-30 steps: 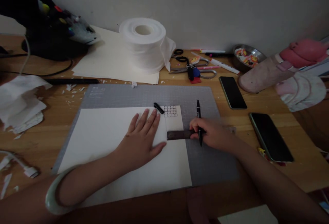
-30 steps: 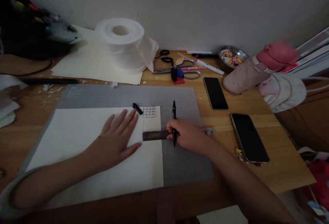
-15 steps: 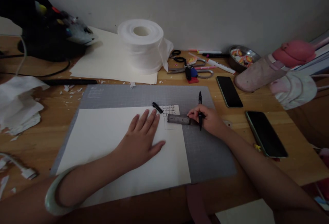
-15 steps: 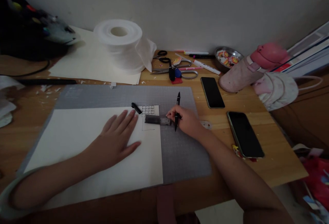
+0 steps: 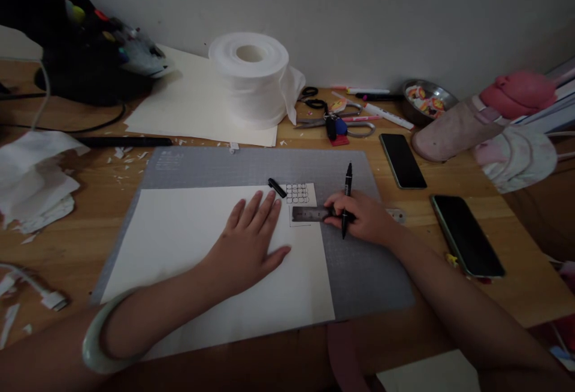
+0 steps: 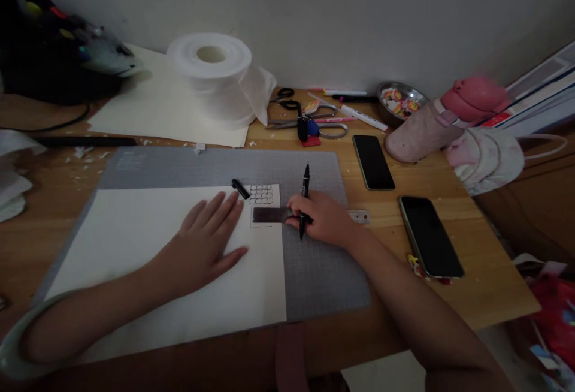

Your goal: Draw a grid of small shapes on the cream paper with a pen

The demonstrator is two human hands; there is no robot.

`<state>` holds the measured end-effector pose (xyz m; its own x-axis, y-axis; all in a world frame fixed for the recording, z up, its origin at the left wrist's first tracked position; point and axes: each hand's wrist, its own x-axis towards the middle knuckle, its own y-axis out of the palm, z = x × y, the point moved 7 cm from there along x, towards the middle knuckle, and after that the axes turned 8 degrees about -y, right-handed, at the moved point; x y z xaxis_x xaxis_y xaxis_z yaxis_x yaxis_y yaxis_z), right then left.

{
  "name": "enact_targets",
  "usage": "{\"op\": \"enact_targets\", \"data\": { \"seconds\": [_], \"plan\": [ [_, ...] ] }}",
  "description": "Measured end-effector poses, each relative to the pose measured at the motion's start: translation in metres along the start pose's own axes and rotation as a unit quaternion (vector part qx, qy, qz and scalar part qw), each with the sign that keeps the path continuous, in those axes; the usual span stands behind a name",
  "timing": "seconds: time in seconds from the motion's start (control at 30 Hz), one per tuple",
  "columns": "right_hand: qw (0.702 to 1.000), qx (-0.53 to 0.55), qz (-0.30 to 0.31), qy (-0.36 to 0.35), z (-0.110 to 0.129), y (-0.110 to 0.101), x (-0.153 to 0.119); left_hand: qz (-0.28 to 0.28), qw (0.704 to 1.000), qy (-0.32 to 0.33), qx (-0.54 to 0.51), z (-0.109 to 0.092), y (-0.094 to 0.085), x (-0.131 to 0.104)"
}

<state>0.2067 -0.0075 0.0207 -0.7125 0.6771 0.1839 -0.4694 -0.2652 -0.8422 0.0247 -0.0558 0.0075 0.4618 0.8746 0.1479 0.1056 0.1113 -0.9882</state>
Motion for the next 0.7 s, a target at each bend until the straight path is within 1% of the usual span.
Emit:
{"op": "enact_targets", "data": {
  "seconds": [0.07, 0.27, 0.4, 0.5, 0.57, 0.7],
  "plan": [
    [1.000, -0.008, 0.003, -0.010, 0.002, 0.000, 0.000, 0.001, 1.000, 0.000, 0.006, 0.000, 0.000, 0.000],
    [0.996, -0.042, -0.025, -0.071, 0.013, -0.003, 0.002, -0.001, 1.000, 0.000, 0.012, 0.000, 0.001, -0.001],
    [0.991, -0.085, -0.033, -0.096, 0.015, -0.001, 0.004, -0.007, 1.000, 0.001, 0.011, 0.000, 0.001, -0.001],
    [0.987, -0.105, -0.042, -0.110, 0.018, -0.004, 0.003, -0.002, 1.000, -0.002, 0.006, 0.000, 0.002, -0.001],
    [0.987, -0.116, -0.032, -0.106, 0.019, -0.006, 0.001, 0.003, 1.000, -0.004, 0.001, 0.001, 0.002, -0.001],
    [0.990, -0.129, 0.017, -0.059, 0.017, -0.008, -0.006, 0.005, 1.000, -0.005, -0.007, 0.001, 0.002, -0.001]
  ]
}}
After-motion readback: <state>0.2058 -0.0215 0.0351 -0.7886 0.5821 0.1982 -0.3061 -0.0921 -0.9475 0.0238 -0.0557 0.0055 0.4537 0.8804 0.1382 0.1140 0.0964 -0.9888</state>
